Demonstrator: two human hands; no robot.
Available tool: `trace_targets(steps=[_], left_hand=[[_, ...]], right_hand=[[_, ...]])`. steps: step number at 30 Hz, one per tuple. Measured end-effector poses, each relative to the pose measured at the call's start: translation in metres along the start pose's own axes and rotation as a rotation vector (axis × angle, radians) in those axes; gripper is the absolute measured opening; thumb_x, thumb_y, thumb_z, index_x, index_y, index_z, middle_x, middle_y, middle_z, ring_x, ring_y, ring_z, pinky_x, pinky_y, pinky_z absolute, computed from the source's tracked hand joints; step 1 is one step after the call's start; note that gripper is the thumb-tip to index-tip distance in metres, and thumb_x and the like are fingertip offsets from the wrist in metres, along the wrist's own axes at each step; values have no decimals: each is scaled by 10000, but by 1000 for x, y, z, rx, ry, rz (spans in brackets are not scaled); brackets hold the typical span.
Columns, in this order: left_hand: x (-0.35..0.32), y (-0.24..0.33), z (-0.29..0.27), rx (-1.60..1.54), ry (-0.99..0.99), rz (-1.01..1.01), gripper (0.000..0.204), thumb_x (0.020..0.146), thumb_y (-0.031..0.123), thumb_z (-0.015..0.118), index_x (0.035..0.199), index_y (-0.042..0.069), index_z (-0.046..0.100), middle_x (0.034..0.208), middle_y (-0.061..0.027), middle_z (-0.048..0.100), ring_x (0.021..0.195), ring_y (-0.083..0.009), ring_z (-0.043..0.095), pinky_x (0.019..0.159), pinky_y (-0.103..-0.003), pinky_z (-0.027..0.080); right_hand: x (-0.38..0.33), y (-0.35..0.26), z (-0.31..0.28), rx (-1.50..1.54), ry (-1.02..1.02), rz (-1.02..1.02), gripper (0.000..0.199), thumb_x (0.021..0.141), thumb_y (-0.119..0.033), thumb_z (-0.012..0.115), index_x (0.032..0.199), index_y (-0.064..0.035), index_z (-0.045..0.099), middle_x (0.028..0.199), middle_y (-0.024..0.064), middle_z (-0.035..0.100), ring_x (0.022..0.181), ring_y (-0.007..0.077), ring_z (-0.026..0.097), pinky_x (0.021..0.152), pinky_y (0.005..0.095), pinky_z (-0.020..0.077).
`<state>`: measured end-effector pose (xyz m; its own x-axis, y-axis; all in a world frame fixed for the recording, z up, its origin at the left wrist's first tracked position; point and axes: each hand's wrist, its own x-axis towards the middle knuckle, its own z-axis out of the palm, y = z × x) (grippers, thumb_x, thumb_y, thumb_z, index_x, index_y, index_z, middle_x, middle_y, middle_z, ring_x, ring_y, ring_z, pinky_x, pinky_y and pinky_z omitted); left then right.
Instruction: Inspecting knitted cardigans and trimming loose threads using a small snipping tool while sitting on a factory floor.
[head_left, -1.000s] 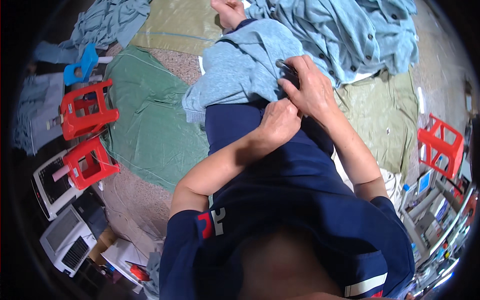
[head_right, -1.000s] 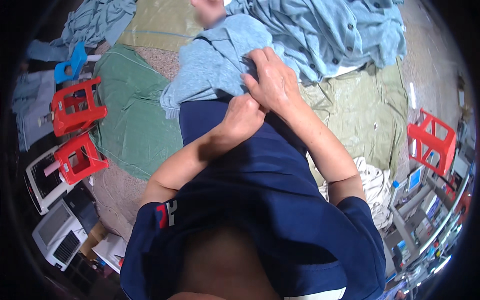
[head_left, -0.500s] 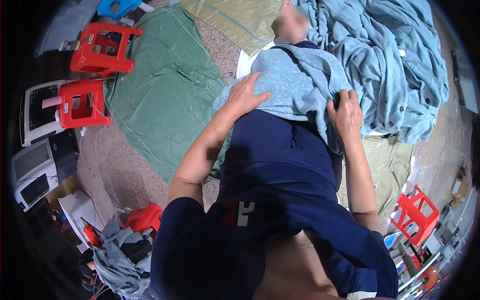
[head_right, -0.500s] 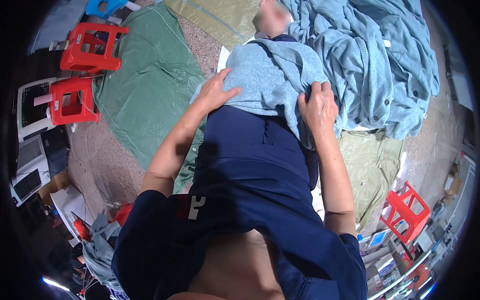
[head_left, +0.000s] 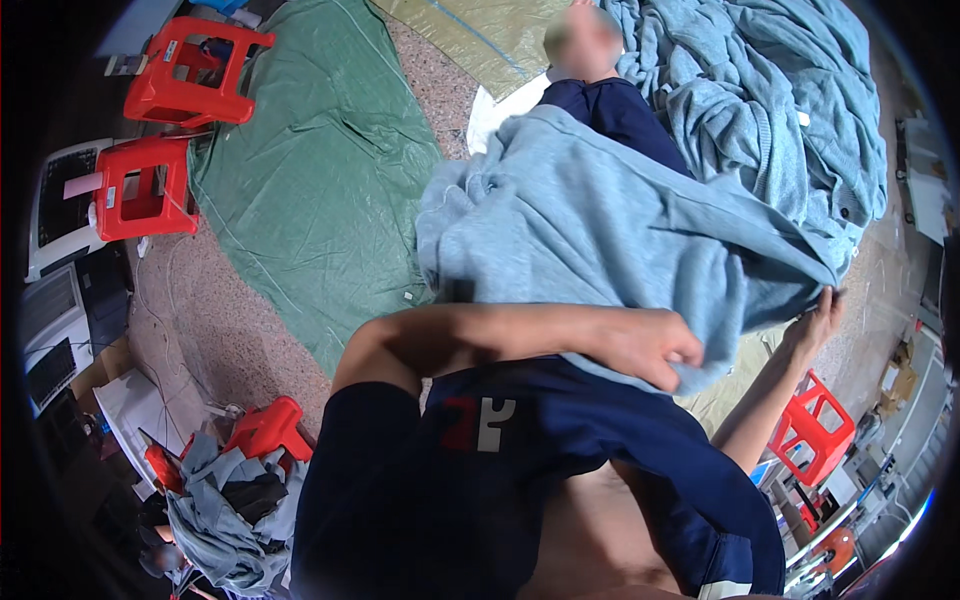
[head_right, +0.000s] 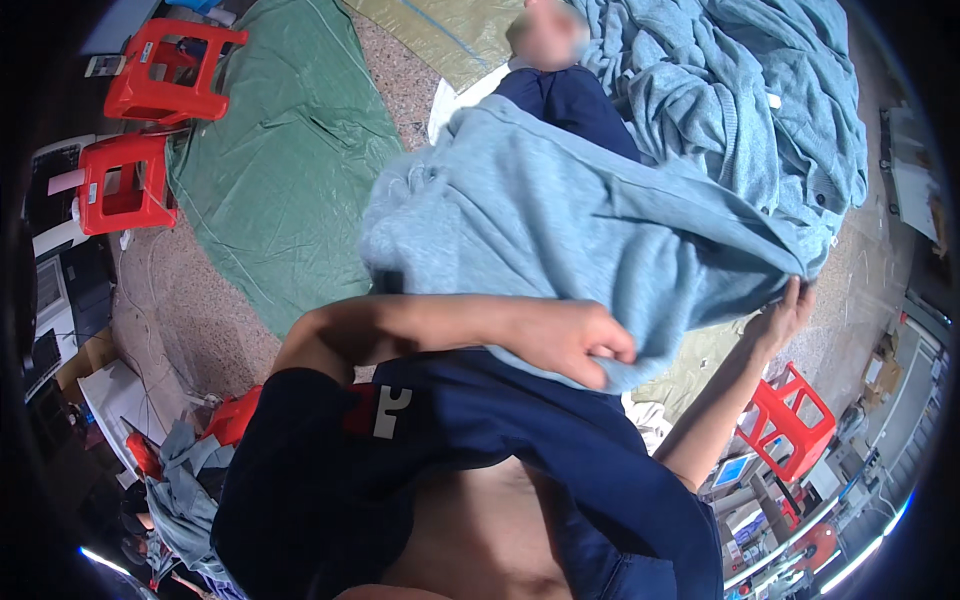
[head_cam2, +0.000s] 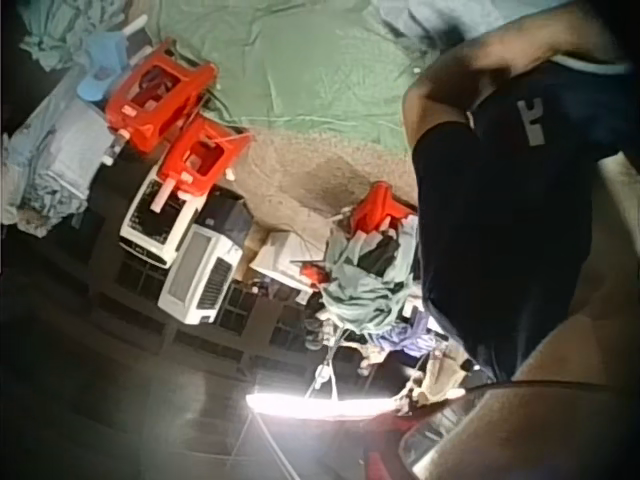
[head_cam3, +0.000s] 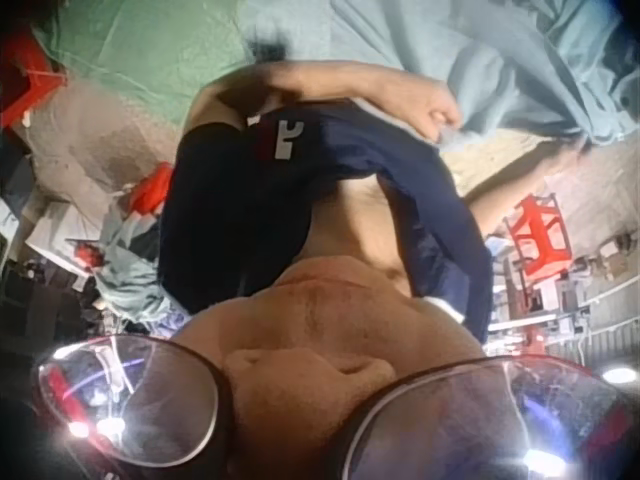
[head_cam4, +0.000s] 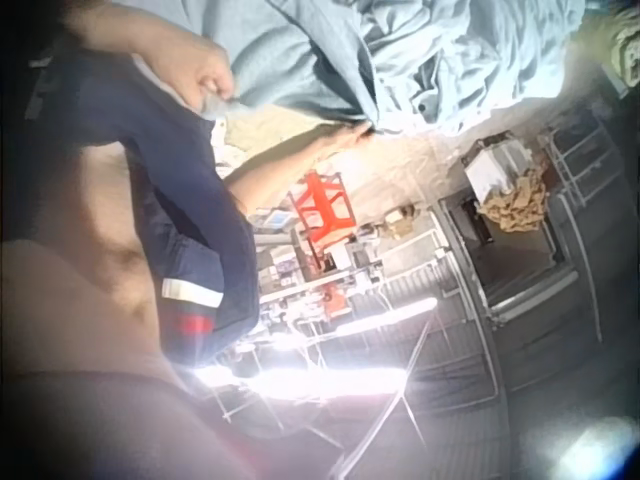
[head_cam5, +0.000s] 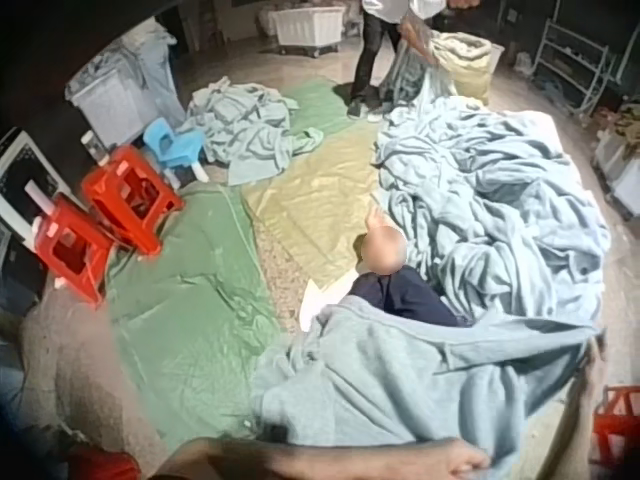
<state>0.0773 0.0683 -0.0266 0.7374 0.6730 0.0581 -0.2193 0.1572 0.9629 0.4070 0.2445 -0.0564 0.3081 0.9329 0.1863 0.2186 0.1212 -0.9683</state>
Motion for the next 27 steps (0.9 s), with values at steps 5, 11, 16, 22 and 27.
trace_targets(steps=[5,11,16,22,27], left_hand=[[32,-46,-6,178,148,-92,257,846,218,653,968,0,593,708,-48,628,597,-123,554,552,-287,431],[-25,-16,-132,489,813,-83,288,821,6,493,1098,35,565,892,-51,651,762,-152,618,661,-279,503],[-33,-88,-242,993,396,-400,651,652,146,592,1295,72,520,1366,-150,487,1198,-325,480,1080,-415,324],[-39,-58,-251,1133,261,-338,351,581,259,689,884,89,646,816,-149,664,763,-331,635,670,-428,489],[-39,48,-167,1341,378,-519,221,743,207,590,924,83,613,853,-197,662,855,-380,638,755,-491,496]], right_hand=[[14,-7,-69,38,-17,201,73,867,-102,623,938,-98,605,799,-34,631,670,72,576,538,195,388],[10,30,-141,427,-119,523,136,869,-48,592,1004,-36,610,931,63,698,757,135,678,616,215,530],[-26,8,-105,427,-96,404,273,871,-70,588,1138,-15,574,1003,65,683,854,151,673,753,253,542],[-47,-46,-100,350,-72,149,190,856,-6,572,1043,-35,583,815,-1,597,550,33,451,504,154,350],[-79,-155,-15,467,-591,-171,127,763,-115,722,767,-60,607,855,50,523,754,131,487,684,240,386]])
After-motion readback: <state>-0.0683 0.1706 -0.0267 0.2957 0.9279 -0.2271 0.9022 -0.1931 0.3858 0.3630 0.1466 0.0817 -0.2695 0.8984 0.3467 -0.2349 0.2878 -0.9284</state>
